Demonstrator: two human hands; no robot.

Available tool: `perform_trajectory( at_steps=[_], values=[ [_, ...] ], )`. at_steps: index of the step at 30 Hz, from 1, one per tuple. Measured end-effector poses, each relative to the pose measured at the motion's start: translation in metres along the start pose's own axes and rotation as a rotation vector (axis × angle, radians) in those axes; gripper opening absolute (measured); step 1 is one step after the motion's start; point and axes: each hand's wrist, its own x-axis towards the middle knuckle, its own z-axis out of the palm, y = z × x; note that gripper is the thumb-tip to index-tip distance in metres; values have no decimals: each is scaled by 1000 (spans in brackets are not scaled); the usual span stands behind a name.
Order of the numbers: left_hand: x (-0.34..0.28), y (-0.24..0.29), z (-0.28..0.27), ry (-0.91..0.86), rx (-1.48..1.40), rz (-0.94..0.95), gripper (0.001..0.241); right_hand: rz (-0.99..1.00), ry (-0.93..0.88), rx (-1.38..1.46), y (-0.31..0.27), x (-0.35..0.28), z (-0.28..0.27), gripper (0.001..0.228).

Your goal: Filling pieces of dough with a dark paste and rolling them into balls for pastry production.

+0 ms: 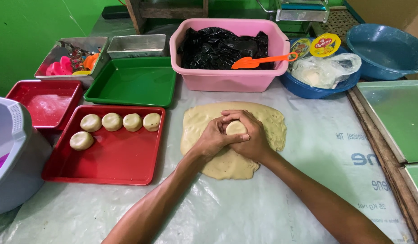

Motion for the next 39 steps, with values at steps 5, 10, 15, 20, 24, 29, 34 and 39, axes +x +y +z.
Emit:
perform_trajectory(
  at_steps=[5, 10, 15, 20, 24, 29, 34, 39],
  values=[
    [9, -29, -23, 12, 2, -14, 38, -10, -8, -16, 8, -3, 1, 16],
    [6, -25, -18, 47, -1, -36, 34, -24, -7, -55, 6, -2, 0, 17],
    [4, -16, -12, 86, -29, 17, 35, -5, -121, -84, 8, 4, -6, 40],
    [11, -33, -18, 154, -14, 8, 40, -12, -403, -258, -20, 27, -34, 47],
    [21, -47, -25, 107, -167, -39, 49, 7, -652, -467, -42, 44, -54, 42],
    [18, -32, -20, 63, -235, -70, 53, 250, -622, -442, -45, 49, -58, 50],
    [-4, 17, -3, -16, -105, -131, 84, 588, -433, -268, -42, 62, -83, 55],
    [-7, 21, 1, -47, 39, -142, 90, 536, -344, 145, -23, 76, -86, 50]
  ],
)
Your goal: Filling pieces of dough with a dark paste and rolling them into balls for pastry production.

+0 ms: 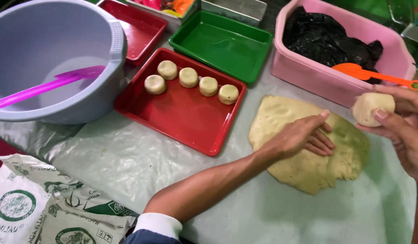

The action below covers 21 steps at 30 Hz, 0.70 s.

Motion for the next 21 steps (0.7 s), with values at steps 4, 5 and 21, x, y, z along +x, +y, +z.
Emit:
perform_trajectory(
  at_steps=[4, 5, 21],
  values=[
    [-7, 5, 0, 19, 27, 0, 86, 82, -77, 210, -61, 27, 60, 78],
    [-4, -1, -1, 5, 7, 4, 80, 79, -109, 60, -75, 31, 78, 75],
    [16, -31, -8, -44, -246, 5, 47, -483, -504, -300, -57, 122, 287, 43]
  ],
)
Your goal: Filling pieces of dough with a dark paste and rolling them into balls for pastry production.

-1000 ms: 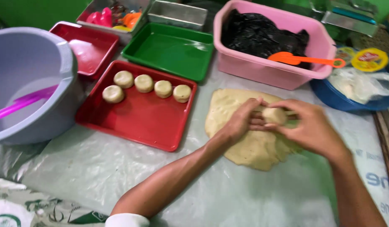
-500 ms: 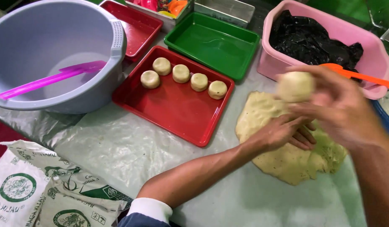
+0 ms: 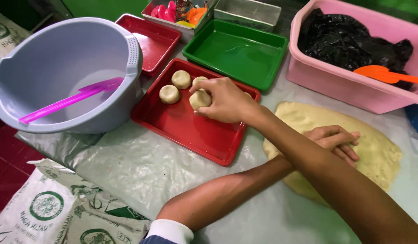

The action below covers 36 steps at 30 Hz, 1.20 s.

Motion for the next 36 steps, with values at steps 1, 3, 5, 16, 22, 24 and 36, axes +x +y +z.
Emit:
perform_trajectory(
  at_steps=[1, 3, 5, 16, 22, 24, 36],
  values=[
    [-1, -1, 1, 6, 0, -4, 47, 0, 0, 7, 3, 5, 7, 43],
    [-2, -1, 3, 25, -14, -2, 47, -32, -24, -115, 9, 17, 19, 40],
    [-6, 4, 5, 26, 8, -3, 48, 74, -66, -165, 7, 24, 27, 42],
    [-14, 12, 9, 19, 55, -22, 44, 101, -50, -324, 17, 29, 49, 43],
    [-10, 3, 6, 28, 47, 41, 51, 132, -126, -415, 37, 28, 62, 53],
    [-10, 2, 6, 40, 32, 50, 48, 92, -112, -417, 41, 28, 66, 52],
    [40, -59, -17, 152, 162, 197, 15, -118, 255, -77, -40, -95, -66, 13]
  ],
)
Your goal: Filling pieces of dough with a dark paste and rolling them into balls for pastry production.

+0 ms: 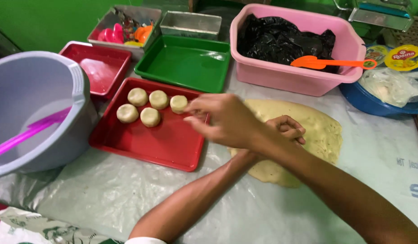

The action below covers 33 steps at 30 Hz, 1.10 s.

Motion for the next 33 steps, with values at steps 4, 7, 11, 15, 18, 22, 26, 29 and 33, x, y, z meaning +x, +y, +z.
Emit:
perform_trajectory(
  at_steps=[4, 7, 11, 15, 18, 22, 26, 29, 33],
  values=[
    [-29, 42, 2, 4, 112, -3, 15, 107, 19, -20, 14, -60, -47, 12],
    [-49, 74, 7, -26, 296, -28, 18, 216, 171, -189, 12, -110, -74, 13],
    [-50, 99, 18, -75, 465, -74, 24, 385, 190, -336, 9, -167, -84, 22],
    [-36, 68, 8, -23, 76, -75, 25, 363, 97, -304, 20, -212, -82, 31],
    [-35, 60, 3, 23, 111, 10, 21, 247, -48, -309, 20, -216, -81, 60],
    [-39, 64, 4, 19, 196, 92, 24, 273, -111, -285, 17, -217, -73, 64],
    [-47, 71, 12, 24, 503, 280, 24, 274, -146, -370, 12, -220, -71, 47],
    [-55, 73, 20, 0, 760, 432, 24, 223, -140, -490, 31, -238, -56, 38],
    [-59, 76, 24, -85, 921, 534, 29, 113, -54, -633, 43, -246, -48, 22]
  ],
)
